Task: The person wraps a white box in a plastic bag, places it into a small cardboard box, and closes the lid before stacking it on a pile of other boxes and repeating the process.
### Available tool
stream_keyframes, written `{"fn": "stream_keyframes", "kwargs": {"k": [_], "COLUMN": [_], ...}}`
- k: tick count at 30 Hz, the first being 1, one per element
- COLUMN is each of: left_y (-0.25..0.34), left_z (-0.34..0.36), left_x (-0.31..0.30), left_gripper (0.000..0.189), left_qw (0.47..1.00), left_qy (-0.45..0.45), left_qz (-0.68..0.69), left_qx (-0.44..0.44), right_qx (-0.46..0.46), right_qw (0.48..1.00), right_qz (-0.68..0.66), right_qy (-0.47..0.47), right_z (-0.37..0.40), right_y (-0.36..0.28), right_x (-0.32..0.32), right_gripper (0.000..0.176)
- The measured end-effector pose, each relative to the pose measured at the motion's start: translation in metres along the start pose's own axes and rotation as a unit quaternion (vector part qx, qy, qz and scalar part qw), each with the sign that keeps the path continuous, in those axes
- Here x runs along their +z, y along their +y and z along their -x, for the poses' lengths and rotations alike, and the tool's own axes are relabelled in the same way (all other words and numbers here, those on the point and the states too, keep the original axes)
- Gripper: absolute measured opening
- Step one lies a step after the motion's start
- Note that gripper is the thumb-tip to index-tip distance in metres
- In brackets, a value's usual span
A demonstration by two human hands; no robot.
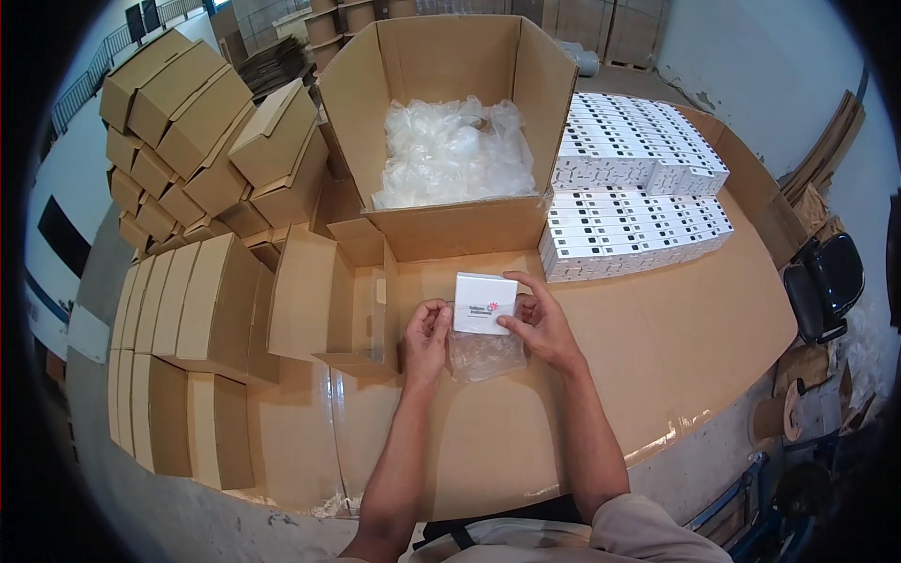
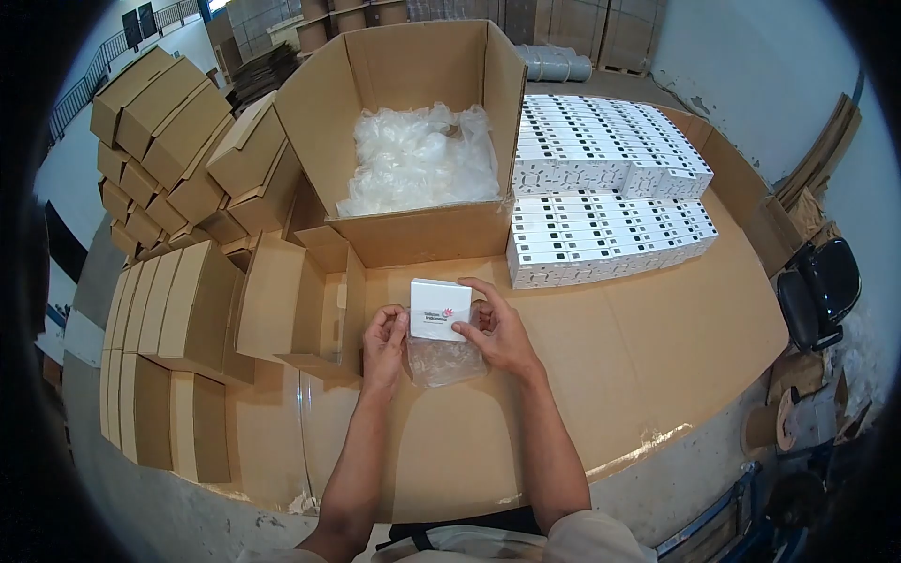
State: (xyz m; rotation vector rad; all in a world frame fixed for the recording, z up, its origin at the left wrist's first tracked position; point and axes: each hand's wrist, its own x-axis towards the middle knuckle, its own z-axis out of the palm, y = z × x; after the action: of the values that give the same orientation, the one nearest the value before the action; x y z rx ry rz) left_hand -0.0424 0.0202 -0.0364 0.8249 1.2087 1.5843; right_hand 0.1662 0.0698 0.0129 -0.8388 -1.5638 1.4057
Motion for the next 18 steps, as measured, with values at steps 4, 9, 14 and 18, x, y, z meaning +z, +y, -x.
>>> {"fn": "stream_keyframes", "kwargs": {"k": [4,9,14,18], "left_y": [-0.003,-0.003,0.001,0.004], "left_z": [0.000,-0.001,0.002,0.004], "left_x": [0.003,0.003,0.007,0.011], "left_gripper": [0.013,0.013,0.013,0.013], "left_qw": [0.998,0.997,0.995,0.995], "left_qy": [-0.007,-0.003,0.003,0.007], "left_qz": [-0.002,-0.009,-0.013,0.014], "left_qx": [0.066,0.078,0.100,0.098], "right_qx": [0.000,-0.029,-0.044,-0.033], "right_qw": [1.000,1.000,0.998,0.998], "right_qz": [0.012,-0.002,0.030,0.054], "right_qy": [0.003,0.006,0.019,0.023], "right_z": [0.002,0.001,0.000,0.000], "right_y": [-0.003,0.003,0.006,0.011], "right_x": [-0.001,0.000,-0.002,-0.006], "right_gripper": [0.056,0.042,0.027,0.018]}}
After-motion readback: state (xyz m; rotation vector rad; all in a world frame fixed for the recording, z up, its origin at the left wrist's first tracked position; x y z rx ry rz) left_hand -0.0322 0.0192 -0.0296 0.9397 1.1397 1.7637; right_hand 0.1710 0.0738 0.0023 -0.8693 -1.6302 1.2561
